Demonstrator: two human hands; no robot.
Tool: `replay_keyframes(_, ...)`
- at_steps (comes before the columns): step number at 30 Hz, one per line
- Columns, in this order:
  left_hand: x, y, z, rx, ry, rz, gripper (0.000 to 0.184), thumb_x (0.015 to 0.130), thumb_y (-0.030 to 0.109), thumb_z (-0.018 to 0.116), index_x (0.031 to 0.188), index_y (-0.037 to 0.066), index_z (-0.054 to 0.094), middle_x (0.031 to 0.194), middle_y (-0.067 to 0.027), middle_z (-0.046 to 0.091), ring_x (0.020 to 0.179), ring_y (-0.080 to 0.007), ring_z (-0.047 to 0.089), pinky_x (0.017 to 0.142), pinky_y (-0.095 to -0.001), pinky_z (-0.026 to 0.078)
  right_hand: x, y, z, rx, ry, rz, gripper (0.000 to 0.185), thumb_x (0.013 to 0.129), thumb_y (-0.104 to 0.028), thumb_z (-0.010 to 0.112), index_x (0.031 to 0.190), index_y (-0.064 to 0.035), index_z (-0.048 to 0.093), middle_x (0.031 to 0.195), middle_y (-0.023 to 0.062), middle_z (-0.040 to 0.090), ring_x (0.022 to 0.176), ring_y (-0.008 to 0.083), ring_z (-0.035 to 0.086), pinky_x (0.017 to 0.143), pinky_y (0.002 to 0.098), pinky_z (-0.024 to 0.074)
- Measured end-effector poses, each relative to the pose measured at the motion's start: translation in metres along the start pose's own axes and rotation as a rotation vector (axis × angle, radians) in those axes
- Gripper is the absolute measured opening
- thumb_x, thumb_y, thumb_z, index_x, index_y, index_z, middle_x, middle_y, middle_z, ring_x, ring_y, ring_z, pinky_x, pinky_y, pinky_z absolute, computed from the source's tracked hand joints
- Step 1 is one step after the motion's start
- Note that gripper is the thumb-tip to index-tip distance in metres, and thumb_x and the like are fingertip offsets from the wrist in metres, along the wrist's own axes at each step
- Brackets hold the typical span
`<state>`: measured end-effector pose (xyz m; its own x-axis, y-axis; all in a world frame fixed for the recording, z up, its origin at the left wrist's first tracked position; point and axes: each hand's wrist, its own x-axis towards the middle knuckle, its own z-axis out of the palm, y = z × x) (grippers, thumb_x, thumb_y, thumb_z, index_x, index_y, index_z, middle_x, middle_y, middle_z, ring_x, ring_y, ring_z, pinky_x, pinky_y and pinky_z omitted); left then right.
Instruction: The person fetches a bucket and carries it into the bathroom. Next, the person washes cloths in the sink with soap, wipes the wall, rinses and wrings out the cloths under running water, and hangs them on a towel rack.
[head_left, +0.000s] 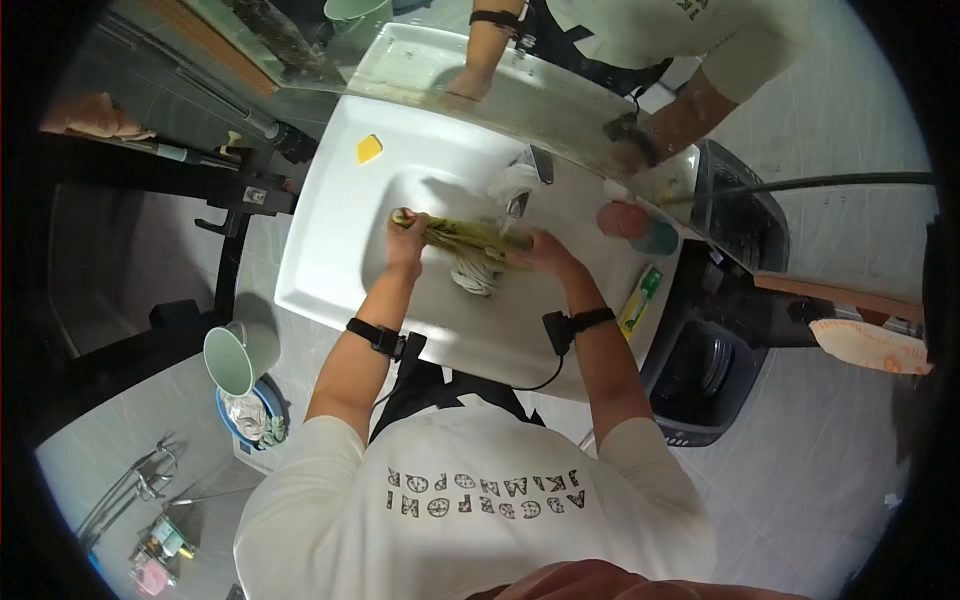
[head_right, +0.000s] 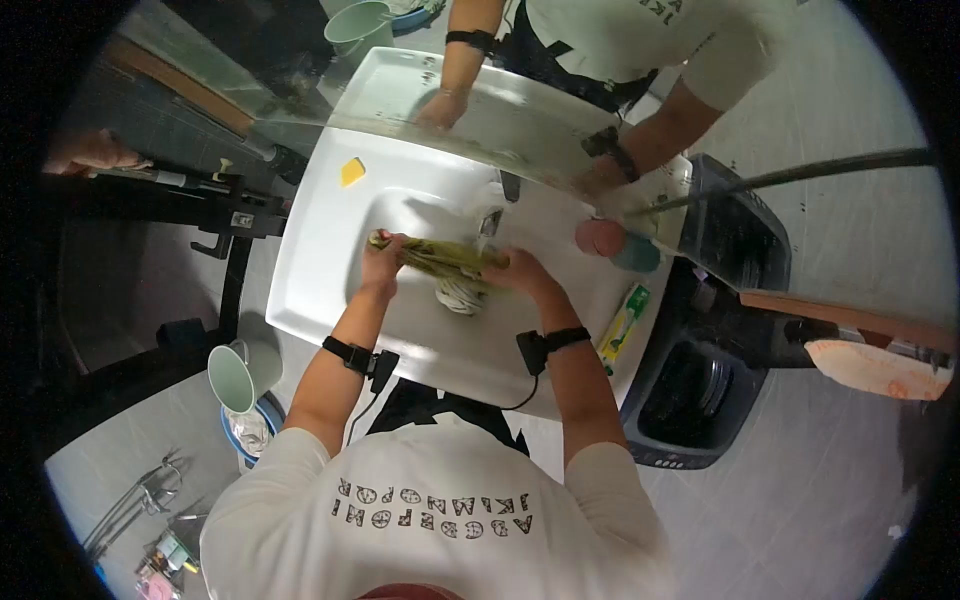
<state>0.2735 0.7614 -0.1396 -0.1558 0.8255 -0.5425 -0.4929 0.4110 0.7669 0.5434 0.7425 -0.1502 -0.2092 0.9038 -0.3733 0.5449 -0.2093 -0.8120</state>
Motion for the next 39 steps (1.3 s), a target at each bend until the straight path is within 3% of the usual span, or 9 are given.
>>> replay_keyframes(2,-0.001,-0.004,0.008,0.254,-0.035,0.115,0.024,0.078,0.002,0.058,0.100,0.009,0.049,0.087,-0.0063,0.054,0.076,-0.0161,0.055,0.066,-0.0273,0.046,-0.001,-0.006,0.004,-0.269,-0.222,0.027,0.029,0.075,-0.029,0.067,0.072,-0.0037,0.055,0.066,-0.0019,0.051,0.061,0.0110,0.047,0.059,0.0286,0.0394)
replay_keyframes(5,0.015,0.010,0.014,0.845,0.004,0.421,0.047,0.069,0.005,0.066,0.112,0.011,0.049,0.110,-0.0146,0.051,0.099,-0.0295,0.052,0.088,-0.0367,0.041,-0.001,-0.030,0.024,0.085,-0.217,0.155,0.027,0.077,-0.027,0.066,0.084,-0.0040,0.056,0.071,-0.0015,0.052,0.067,0.0131,0.052,0.065,0.0294,0.0423)
replay_keyframes(7,0.037,0.027,0.005,1.085,0.104,0.721,0.051,0.066,0.007,0.068,0.114,0.013,0.049,0.119,-0.0176,0.045,0.105,-0.0351,0.047,0.092,-0.0402,0.038,0.002,-0.043,0.057,1.106,-0.064,0.144,0.043,0.079,-0.022,0.065,0.112,-0.0003,0.048,0.103,0.0063,0.054,0.099,0.0195,0.051,0.084,0.0304,0.0393)
replay_keyframes(11,0.084,0.068,-0.009,1.273,0.346,0.811,0.051,0.067,0.011,0.068,0.114,0.011,0.048,0.122,-0.0152,0.043,0.110,-0.0360,0.042,0.093,-0.0426,0.036,0.048,-0.087,0.098,1.104,0.210,-0.082,0.059,0.080,-0.024,0.063,0.125,0.0023,0.034,0.121,0.0089,0.043,0.115,0.0191,0.039,0.096,0.0314,0.0308)
replay_keyframes(17,0.134,0.101,-0.004,1.672,0.197,0.388,0.050,0.072,0.031,0.065,0.114,0.010,0.050,0.113,-0.0107,0.047,0.108,-0.0293,0.044,0.089,-0.0398,0.041,0.117,-0.111,0.082,-0.344,0.735,0.076,0.055,0.079,-0.022,0.057,0.125,0.0003,0.037,0.119,0.0222,0.037,0.112,0.0359,0.039,0.092,0.0423,0.0341)
replay_keyframes(27,0.075,0.072,-0.041,1.675,0.192,0.700,0.058,0.073,0.032,0.064,0.122,0.011,0.042,0.115,-0.0099,0.044,0.105,-0.0278,0.044,0.084,-0.0436,0.038,0.188,-0.187,0.131,-0.683,0.364,-0.473,0.040,0.076,-0.013,0.054,0.115,-0.0051,0.048,0.112,0.0153,0.048,0.109,0.0297,0.043,0.091,0.0423,0.0324)
replay_keyframes(35,0.020,0.088,-0.103,2.008,-0.076,0.490,0.078,0.081,0.047,0.054,0.140,0.010,0.018,0.146,-0.0147,0.006,0.134,-0.0344,0.008,0.102,-0.0507,0.022,0.227,-0.196,0.169,-0.808,0.012,-0.475,0.055,0.086,-0.031,0.045,0.135,-0.0109,0.030,0.139,0.0077,0.030,0.129,0.0254,0.026,0.107,0.0430,0.0147)
replay_keyframes(36,0.011,0.098,-0.107,2.009,-0.187,0.185,0.078,0.082,0.042,0.054,0.141,0.011,0.013,0.147,-0.0139,0.001,0.134,-0.0364,0.003,0.103,-0.0512,0.021,0.231,-0.201,0.174,-0.843,0.078,-0.468,0.055,0.087,-0.031,0.044,0.136,-0.0112,0.029,0.140,0.0078,0.029,0.129,0.0248,0.025,0.106,0.0439,0.0142)
replay_keyframes(39,-0.027,0.113,-0.142,1.537,-0.243,0.104,0.044,0.082,0.027,0.055,0.120,0.007,0.049,0.124,-0.0165,0.048,0.114,-0.0323,0.047,0.095,-0.0387,0.038,0.232,-0.204,0.208,-0.826,0.211,-0.503,0.056,0.085,-0.029,0.046,0.135,-0.0105,0.031,0.135,0.0071,0.036,0.126,0.0232,0.029,0.106,0.0458,0.0135)
